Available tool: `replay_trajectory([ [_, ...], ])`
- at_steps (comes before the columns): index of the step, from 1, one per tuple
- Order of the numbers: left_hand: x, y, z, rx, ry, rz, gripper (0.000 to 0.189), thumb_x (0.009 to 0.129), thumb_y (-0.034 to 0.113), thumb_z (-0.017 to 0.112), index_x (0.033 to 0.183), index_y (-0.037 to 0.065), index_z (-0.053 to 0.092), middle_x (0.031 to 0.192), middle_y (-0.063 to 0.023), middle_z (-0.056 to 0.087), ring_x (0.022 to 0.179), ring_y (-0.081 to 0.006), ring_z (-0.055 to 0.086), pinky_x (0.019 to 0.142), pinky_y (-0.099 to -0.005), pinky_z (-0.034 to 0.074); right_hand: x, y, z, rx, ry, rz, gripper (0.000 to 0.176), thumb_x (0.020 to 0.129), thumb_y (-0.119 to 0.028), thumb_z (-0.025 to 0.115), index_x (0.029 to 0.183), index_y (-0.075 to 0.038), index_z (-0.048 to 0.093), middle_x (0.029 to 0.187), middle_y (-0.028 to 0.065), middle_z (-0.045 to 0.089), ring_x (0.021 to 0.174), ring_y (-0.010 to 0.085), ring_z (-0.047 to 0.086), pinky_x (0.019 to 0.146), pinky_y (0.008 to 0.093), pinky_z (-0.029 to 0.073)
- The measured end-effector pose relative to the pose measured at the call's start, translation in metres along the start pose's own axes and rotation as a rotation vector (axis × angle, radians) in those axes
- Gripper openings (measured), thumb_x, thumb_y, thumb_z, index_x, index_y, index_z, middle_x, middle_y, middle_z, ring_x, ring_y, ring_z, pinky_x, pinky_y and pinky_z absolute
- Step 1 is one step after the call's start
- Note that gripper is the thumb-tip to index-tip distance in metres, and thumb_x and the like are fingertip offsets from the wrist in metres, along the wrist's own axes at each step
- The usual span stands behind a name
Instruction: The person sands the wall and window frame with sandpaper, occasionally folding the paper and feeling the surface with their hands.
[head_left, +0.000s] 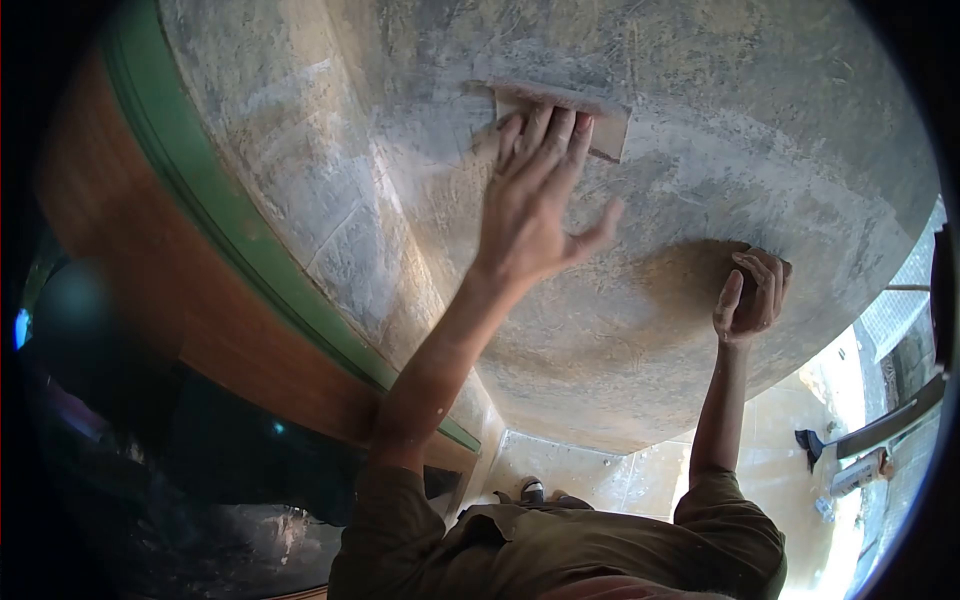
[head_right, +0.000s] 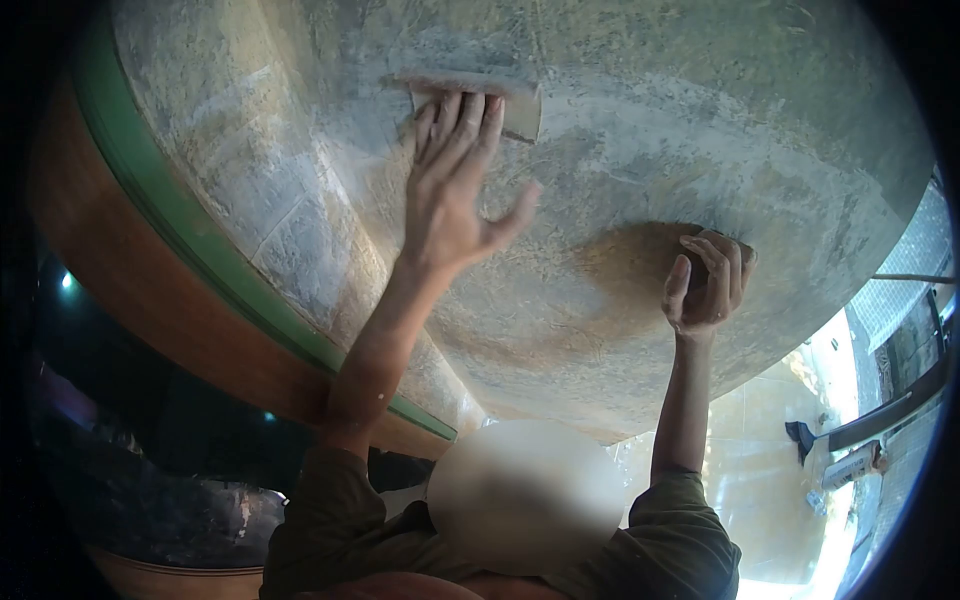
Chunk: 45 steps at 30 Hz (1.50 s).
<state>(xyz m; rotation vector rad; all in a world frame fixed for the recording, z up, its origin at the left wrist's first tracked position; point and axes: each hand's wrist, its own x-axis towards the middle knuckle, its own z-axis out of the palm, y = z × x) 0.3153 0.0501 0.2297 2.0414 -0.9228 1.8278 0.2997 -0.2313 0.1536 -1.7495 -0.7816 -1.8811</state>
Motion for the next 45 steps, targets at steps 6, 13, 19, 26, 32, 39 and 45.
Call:
replay_trajectory([
  [6,0.023,-0.036,-0.013,0.14,0.259,-0.24,0.048,0.086,0.028,0.057,0.127,0.003,0.054,0.125,-0.0184,0.058,0.127,-0.0367,0.046,0.111,-0.0551,0.027,0.0,-0.002,-0.003,-0.003,-0.044,0.016,0.011,0.087,-0.009,0.054,0.09,-0.001,0.06,0.085,0.0111,0.065,0.079,0.0274,0.06,0.076,0.039,0.043],
  [13,0.004,-0.037,-0.009,0.03,0.19,0.027,0.054,0.088,0.026,0.056,0.135,0.002,0.045,0.131,-0.0202,0.054,0.133,-0.0357,0.038,0.113,-0.0551,0.023,0.0,0.002,-0.002,-0.004,0.0,-0.001,0.011,0.083,-0.013,0.059,0.087,-0.002,0.062,0.081,0.0087,0.064,0.076,0.0243,0.058,0.073,0.0362,0.04],
  [19,0.006,0.0,-0.003,0.098,0.111,-0.108,0.052,0.094,0.028,0.051,0.137,0.0,0.042,0.138,-0.0216,0.046,0.135,-0.0382,0.034,0.114,-0.0542,0.021,-0.001,0.001,-0.004,-0.008,-0.062,0.023,0.011,0.084,-0.01,0.057,0.088,-0.001,0.061,0.082,0.0117,0.063,0.079,0.027,0.056,0.074,0.037,0.041],
  [26,0.005,-0.016,-0.015,0.041,0.081,-0.248,0.049,0.097,0.031,0.045,0.135,0.0,0.044,0.143,-0.0211,0.04,0.137,-0.0376,0.029,0.114,-0.0544,0.02,0.004,-0.001,-0.002,-0.019,-0.056,0.006,0.01,0.084,-0.011,0.058,0.085,-0.001,0.061,0.081,0.011,0.063,0.078,0.026,0.056,0.073,0.0362,0.041],
  [32,0.001,-0.016,-0.019,0.14,0.06,-0.186,0.045,0.1,0.028,0.039,0.139,0.007,0.043,0.147,-0.0175,0.036,0.139,-0.0393,0.023,0.113,-0.0572,0.019,0.003,0.002,-0.001,-0.011,-0.002,0.013,0.007,0.081,-0.013,0.062,0.083,-0.006,0.063,0.079,0.0058,0.065,0.074,0.0212,0.057,0.073,0.0338,0.036],
  [39,-0.013,0.042,0.005,0.051,-0.084,-0.086,0.044,0.088,0.023,0.064,0.127,0.006,0.056,0.132,-0.0166,0.054,0.129,-0.0306,0.046,0.109,-0.0533,0.032,0.002,0.004,-0.002,-0.018,-0.045,0.012,0.008,0.079,-0.013,0.064,0.085,-0.007,0.063,0.083,0.0058,0.066,0.076,0.0213,0.055,0.073,0.0343,0.036],
  [45,-0.05,0.067,-0.035,-0.509,-0.227,-0.273,0.024,0.088,0.004,0.06,0.112,0.004,0.061,0.109,-0.0116,0.067,0.111,-0.0248,0.059,0.099,-0.041,0.045,0.009,-0.015,-0.016,0.158,-0.18,0.155,0.017,0.08,-0.011,0.063,0.096,-0.005,0.063,0.093,0.011,0.066,0.08,0.0228,0.057,0.075,0.0355,0.04],
])
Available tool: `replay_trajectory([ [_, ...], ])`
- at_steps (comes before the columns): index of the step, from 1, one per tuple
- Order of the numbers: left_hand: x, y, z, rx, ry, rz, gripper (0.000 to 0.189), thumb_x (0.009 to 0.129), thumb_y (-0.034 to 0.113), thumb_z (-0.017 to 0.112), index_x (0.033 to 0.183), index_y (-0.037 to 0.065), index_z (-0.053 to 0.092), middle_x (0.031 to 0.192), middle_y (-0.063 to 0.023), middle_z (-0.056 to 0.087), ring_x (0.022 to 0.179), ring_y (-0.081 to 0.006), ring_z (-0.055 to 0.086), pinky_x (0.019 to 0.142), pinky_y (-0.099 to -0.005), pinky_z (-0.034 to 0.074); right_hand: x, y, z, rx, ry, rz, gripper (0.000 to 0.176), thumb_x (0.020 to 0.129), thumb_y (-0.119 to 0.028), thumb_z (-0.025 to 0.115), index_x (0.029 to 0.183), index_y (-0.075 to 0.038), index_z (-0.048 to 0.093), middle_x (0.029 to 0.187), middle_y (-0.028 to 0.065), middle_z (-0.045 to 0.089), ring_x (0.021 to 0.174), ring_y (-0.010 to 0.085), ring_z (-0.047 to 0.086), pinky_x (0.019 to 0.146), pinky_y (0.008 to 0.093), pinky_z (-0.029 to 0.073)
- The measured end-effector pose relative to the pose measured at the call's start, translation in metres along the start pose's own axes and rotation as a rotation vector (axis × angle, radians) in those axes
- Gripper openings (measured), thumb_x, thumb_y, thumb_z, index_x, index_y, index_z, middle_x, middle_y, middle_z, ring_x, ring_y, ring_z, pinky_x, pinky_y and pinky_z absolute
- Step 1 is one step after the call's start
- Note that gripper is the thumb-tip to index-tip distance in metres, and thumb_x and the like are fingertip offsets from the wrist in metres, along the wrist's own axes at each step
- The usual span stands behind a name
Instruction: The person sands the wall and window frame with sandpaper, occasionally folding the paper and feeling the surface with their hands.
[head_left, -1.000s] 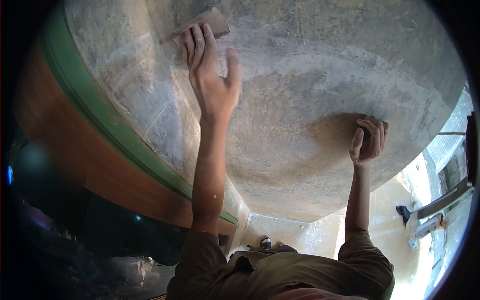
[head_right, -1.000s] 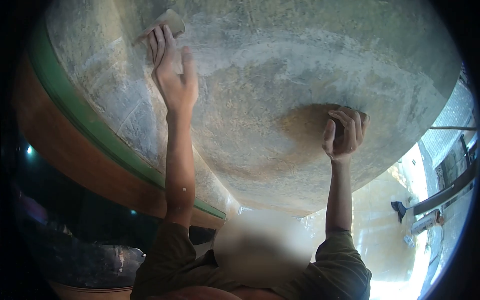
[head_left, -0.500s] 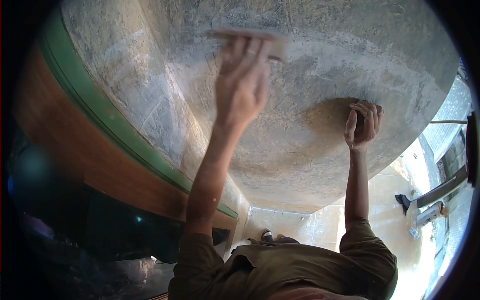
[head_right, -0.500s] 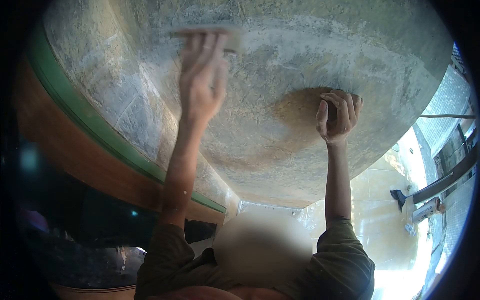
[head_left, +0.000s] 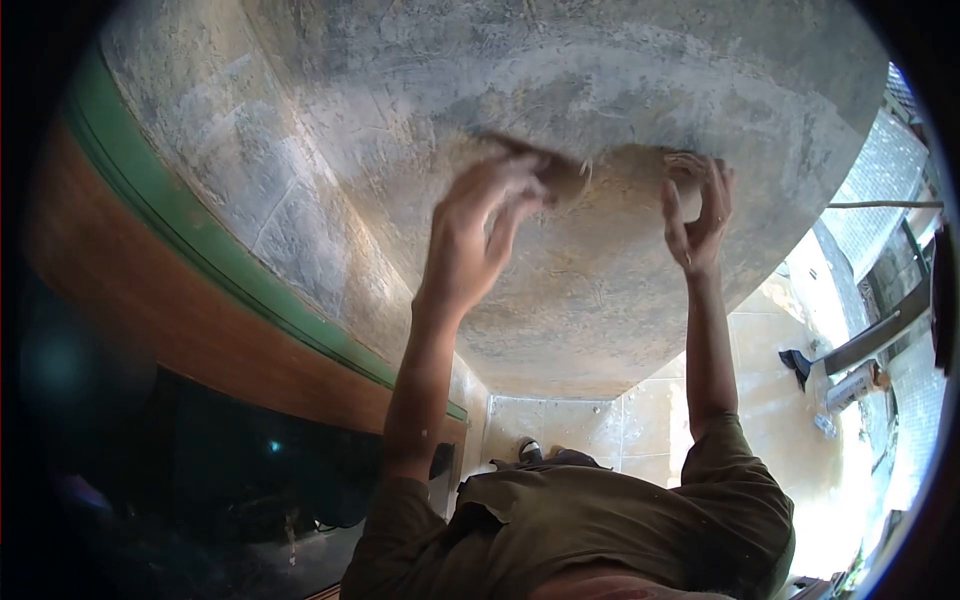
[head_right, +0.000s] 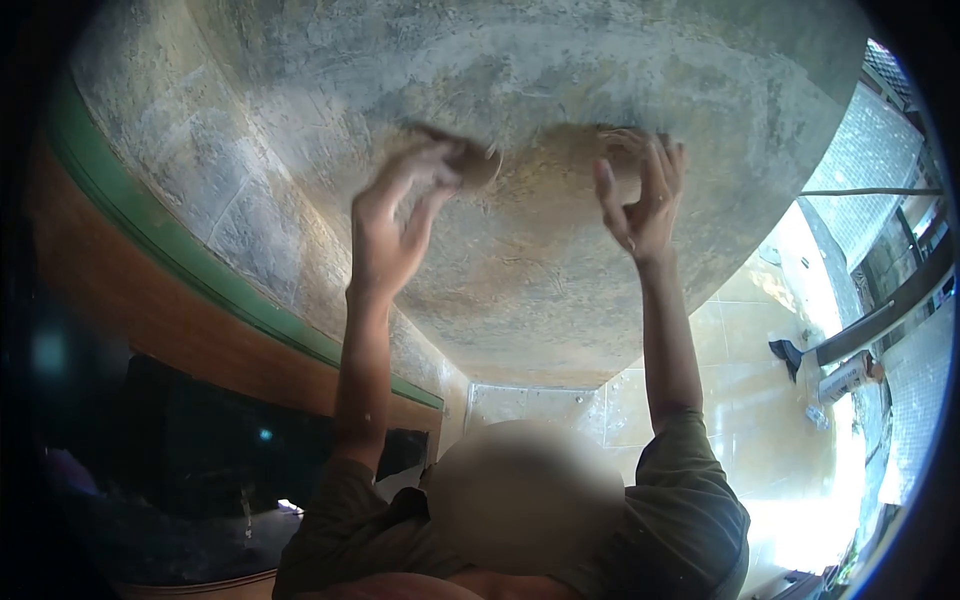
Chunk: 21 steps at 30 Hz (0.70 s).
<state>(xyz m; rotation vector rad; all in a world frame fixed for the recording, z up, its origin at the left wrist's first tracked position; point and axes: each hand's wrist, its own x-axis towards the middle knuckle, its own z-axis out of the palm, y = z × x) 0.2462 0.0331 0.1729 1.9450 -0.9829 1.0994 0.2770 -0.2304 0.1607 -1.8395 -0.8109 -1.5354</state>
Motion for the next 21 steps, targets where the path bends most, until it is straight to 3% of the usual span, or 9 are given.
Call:
replay_trajectory([
  [2,-0.034,0.016,0.001,-0.509,-0.105,-0.305,0.026,0.091,0.001,0.054,0.116,0.001,0.053,0.111,-0.0153,0.064,0.112,-0.0225,0.058,0.097,-0.0382,0.045,-0.007,-0.024,-0.001,0.379,-0.132,0.166,0.028,0.085,-0.018,0.057,0.107,-0.001,0.06,0.102,0.0152,0.065,0.089,0.0246,0.061,0.078,0.0379,0.047],
  [4,-0.053,0.038,0.005,-0.75,-0.09,-0.374,0.025,0.093,0.003,0.05,0.118,0.0,0.046,0.122,-0.0181,0.057,0.115,-0.0209,0.055,0.095,-0.0371,0.045,-0.015,-0.06,0.001,0.573,-0.386,0.277,0.047,0.093,-0.037,0.048,0.123,-0.002,0.054,0.109,0.0183,0.065,0.1,0.0271,0.061,0.084,0.0382,0.048],
  [5,-0.07,0.039,0.01,-0.868,-0.065,-0.448,0.026,0.093,0.003,0.053,0.118,0.001,0.046,0.121,-0.0145,0.055,0.116,-0.0197,0.051,0.097,-0.0366,0.042,-0.023,-0.076,0.005,0.689,-0.505,0.328,0.063,0.094,-0.05,0.044,0.134,-0.002,0.045,0.117,0.0196,0.062,0.104,0.0288,0.061,0.089,0.0413,0.047],
  [6,-0.088,0.037,0.016,-0.986,-0.041,-0.523,0.027,0.092,0.004,0.055,0.117,0.002,0.046,0.121,-0.0109,0.053,0.118,-0.0185,0.048,0.1,-0.0361,0.039,-0.03,-0.084,0.004,0.774,-0.632,0.348,0.068,0.094,-0.048,0.048,0.141,-0.001,0.036,0.122,0.0212,0.059,0.108,0.0316,0.06,0.093,0.0445,0.045],
  [8,-0.112,0.04,0.018,-0.976,-0.006,-0.57,0.032,0.09,0.003,0.056,0.119,0.0,0.044,0.113,-0.0107,0.054,0.11,-0.0173,0.051,0.098,-0.0353,0.04,-0.041,-0.101,0.007,0.819,-0.793,0.422,0.064,0.092,-0.02,0.06,0.144,0.001,0.029,0.122,0.023,0.057,0.104,0.031,0.061,0.091,0.043,0.048],
  [14,-0.136,0.035,0.005,-0.729,0.093,-0.725,0.023,0.087,0.0,0.06,0.108,-0.003,0.05,0.104,-0.0104,0.055,0.096,-0.0149,0.058,0.081,-0.03,0.049,-0.066,-0.11,0.026,0.838,-0.832,0.662,0.049,0.086,-0.013,0.067,0.13,0.0,0.05,0.104,0.0175,0.066,0.086,0.0219,0.066,0.072,0.0325,0.054],
  [16,-0.146,0.029,0.005,-0.747,0.106,-0.911,0.018,0.086,0.0,0.063,0.101,-0.002,0.054,0.098,-0.0081,0.056,0.089,-0.0131,0.058,0.075,-0.0277,0.05,-0.065,-0.116,0.029,0.771,-0.773,0.714,0.035,0.084,-0.008,0.07,0.118,-0.001,0.061,0.099,0.0115,0.068,0.083,0.0152,0.064,0.071,0.0286,0.052],
  [19,-0.164,0.017,0.022,-1.015,0.233,-0.927,0.019,0.084,-0.002,0.064,0.1,-0.001,0.053,0.096,-0.0064,0.055,0.084,-0.0124,0.057,0.073,-0.0277,0.05,-0.053,-0.144,0.026,0.714,-0.676,0.723,0.025,0.082,-0.004,0.07,0.106,-0.001,0.066,0.092,0.0113,0.068,0.077,0.016,0.065,0.064,0.0274,0.05],
  [21,-0.163,0.014,0.038,-1.097,0.258,-0.879,0.024,0.081,0.004,0.07,0.095,0.004,0.051,0.092,-0.0038,0.053,0.084,-0.0106,0.055,0.072,-0.0257,0.048,-0.06,-0.159,0.035,0.602,-0.544,0.538,0.025,0.078,-0.003,0.072,0.103,-0.002,0.067,0.08,0.0087,0.063,0.067,0.0169,0.061,0.059,0.0303,0.047],
])
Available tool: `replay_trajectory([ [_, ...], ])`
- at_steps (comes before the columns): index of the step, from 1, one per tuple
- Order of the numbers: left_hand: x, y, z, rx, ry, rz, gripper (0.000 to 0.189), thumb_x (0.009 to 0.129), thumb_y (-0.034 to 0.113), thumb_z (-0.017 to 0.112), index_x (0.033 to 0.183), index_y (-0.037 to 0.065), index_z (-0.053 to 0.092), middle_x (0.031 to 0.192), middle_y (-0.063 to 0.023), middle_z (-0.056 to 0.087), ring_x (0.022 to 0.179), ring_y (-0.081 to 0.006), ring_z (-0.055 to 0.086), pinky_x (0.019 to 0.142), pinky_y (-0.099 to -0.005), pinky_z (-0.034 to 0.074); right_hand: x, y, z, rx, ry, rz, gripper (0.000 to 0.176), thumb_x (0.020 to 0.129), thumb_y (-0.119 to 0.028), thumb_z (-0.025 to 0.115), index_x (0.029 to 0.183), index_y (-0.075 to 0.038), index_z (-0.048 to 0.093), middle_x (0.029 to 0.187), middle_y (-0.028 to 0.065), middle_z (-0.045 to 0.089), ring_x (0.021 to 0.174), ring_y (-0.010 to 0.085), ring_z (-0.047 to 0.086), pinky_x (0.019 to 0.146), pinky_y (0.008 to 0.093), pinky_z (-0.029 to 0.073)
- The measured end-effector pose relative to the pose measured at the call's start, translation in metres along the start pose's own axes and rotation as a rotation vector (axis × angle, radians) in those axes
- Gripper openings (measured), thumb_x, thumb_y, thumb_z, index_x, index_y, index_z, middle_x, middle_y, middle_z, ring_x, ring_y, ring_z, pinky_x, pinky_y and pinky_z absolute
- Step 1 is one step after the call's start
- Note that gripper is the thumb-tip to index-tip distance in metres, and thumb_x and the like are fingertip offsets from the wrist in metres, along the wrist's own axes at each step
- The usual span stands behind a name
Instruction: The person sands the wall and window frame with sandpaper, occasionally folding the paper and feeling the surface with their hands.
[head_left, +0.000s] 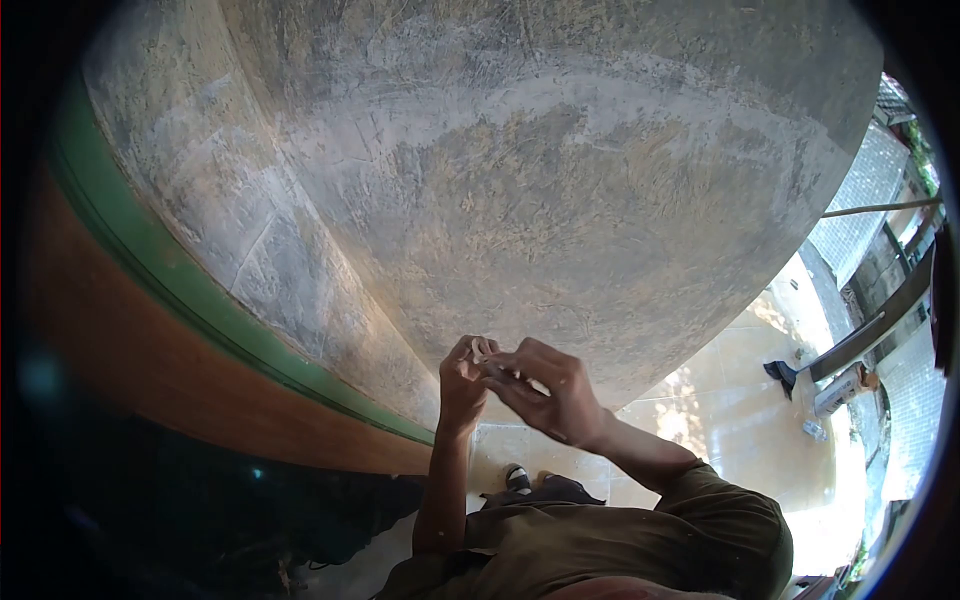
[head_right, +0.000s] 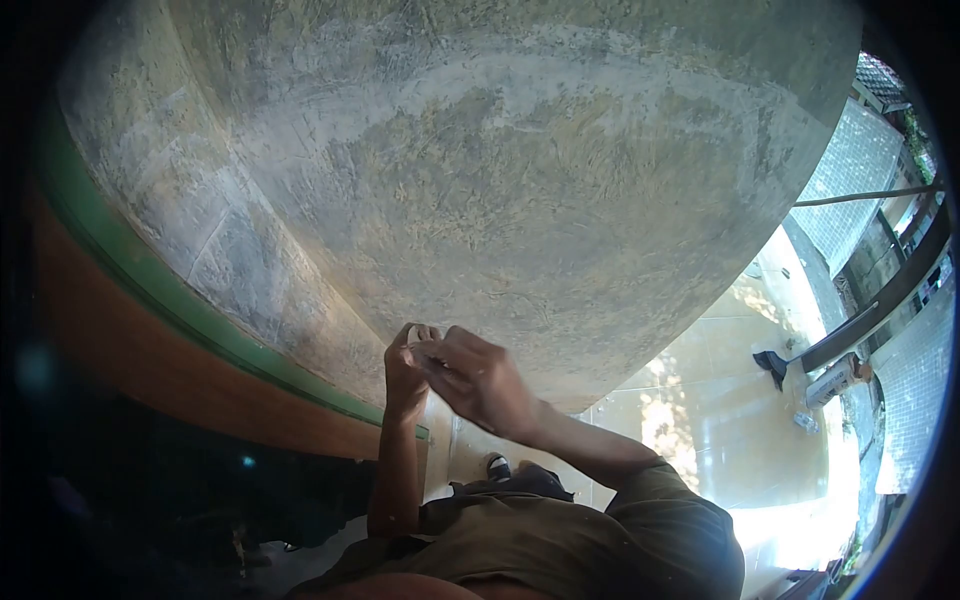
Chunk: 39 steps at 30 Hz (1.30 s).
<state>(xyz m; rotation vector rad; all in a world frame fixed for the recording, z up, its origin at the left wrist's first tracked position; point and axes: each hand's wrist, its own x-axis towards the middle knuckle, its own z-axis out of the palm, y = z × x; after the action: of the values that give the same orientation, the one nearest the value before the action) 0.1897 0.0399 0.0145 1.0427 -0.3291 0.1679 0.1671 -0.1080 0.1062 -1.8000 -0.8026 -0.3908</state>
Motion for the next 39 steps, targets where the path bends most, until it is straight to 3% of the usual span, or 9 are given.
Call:
replay_trajectory([
  [5,0.003,-0.009,0.025,-0.275,-0.061,-0.019,0.035,0.076,0.016,0.079,0.09,0.008,0.049,0.087,-0.0019,0.05,0.088,-0.0102,0.052,0.077,-0.0242,0.045,0.0,0.008,-0.003,0.061,-0.044,0.038,0.029,0.077,-0.002,0.074,0.104,0.0,0.067,0.075,0.0064,0.057,0.07,0.0163,0.057,0.06,0.0315,0.043],
  [8,0.014,-0.02,0.038,-0.318,0.062,0.073,0.035,0.076,0.017,0.079,0.09,0.007,0.049,0.086,-0.0019,0.05,0.088,-0.0123,0.052,0.079,-0.0267,0.045,-0.006,0.007,0.0,0.165,0.034,0.07,0.032,0.078,0.001,0.072,0.109,0.001,0.065,0.083,0.008,0.058,0.079,0.0168,0.057,0.067,0.0293,0.045],
  [10,0.024,-0.025,0.049,-0.149,0.066,0.227,0.04,0.075,0.028,0.08,0.09,0.009,0.048,0.089,-0.0009,0.049,0.087,-0.015,0.051,0.078,-0.0298,0.045,-0.017,0.013,0.003,0.216,0.192,0.106,0.036,0.082,0.002,0.068,0.117,0.003,0.06,0.093,0.0092,0.059,0.084,0.0165,0.056,0.075,0.0276,0.045],
  [19,0.049,-0.049,0.12,-0.138,-0.045,0.028,0.036,0.077,0.023,0.078,0.09,0.01,0.047,0.089,-0.0034,0.048,0.091,-0.0184,0.05,0.08,-0.0323,0.043,-0.06,0.03,-0.035,0.41,0.481,0.187,0.062,0.084,0.005,0.065,0.137,0.011,0.035,0.127,0.0251,0.055,0.118,0.0227,0.053,0.097,0.0317,0.042],
  [20,0.052,-0.053,0.129,-0.215,-0.106,0.035,0.016,0.084,0.005,0.067,0.093,0.005,0.053,0.091,-0.0044,0.054,0.088,-0.0144,0.054,0.083,-0.0294,0.044,-0.064,0.032,-0.042,0.413,0.5,0.185,0.062,0.084,0.005,0.065,0.137,0.011,0.035,0.127,0.0251,0.055,0.118,0.0227,0.053,0.097,0.0317,0.042],
  [26,0.058,-0.051,0.173,-0.01,-0.216,0.166,0.017,0.085,0.003,0.067,0.095,0.004,0.053,0.093,-0.0054,0.054,0.092,-0.0148,0.054,0.084,-0.0302,0.045,-0.063,0.032,-0.09,-0.074,0.677,0.114,0.07,0.08,0.001,0.068,0.141,0.005,0.034,0.102,0.0201,0.068,0.093,0.0165,0.064,0.079,0.0255,0.048],
  [33,0.072,-0.049,0.174,0.202,-0.303,0.288,0.023,0.084,0.009,0.071,0.099,0.004,0.054,0.097,-0.0053,0.054,0.095,-0.0157,0.055,0.087,-0.0326,0.044,-0.072,0.029,-0.121,0.189,0.597,0.255,0.063,0.085,-0.006,0.068,0.141,-0.004,0.04,0.106,0.0174,0.068,0.09,0.0168,0.068,0.072,0.0256,0.051],
  [37,0.064,-0.048,0.169,0.281,-0.317,0.271,0.028,0.085,0.012,0.071,0.106,0.003,0.055,0.104,-0.0076,0.057,0.099,-0.0172,0.056,0.087,-0.033,0.043,-0.076,0.038,-0.124,-0.053,0.557,0.077,0.064,0.088,-0.005,0.064,0.145,-0.005,0.034,0.107,0.016,0.068,0.084,0.0157,0.068,0.068,0.024,0.05],
  [39,0.066,-0.034,0.167,0.555,-0.135,0.392,0.033,0.085,0.012,0.07,0.113,0.002,0.054,0.113,-0.01,0.058,0.104,-0.0194,0.056,0.088,-0.034,0.043,-0.071,0.045,-0.147,-0.205,0.531,0.06,0.068,0.087,-0.004,0.065,0.146,-0.006,0.031,0.112,0.0163,0.067,0.094,0.0224,0.069,0.072,0.0272,0.054],
])
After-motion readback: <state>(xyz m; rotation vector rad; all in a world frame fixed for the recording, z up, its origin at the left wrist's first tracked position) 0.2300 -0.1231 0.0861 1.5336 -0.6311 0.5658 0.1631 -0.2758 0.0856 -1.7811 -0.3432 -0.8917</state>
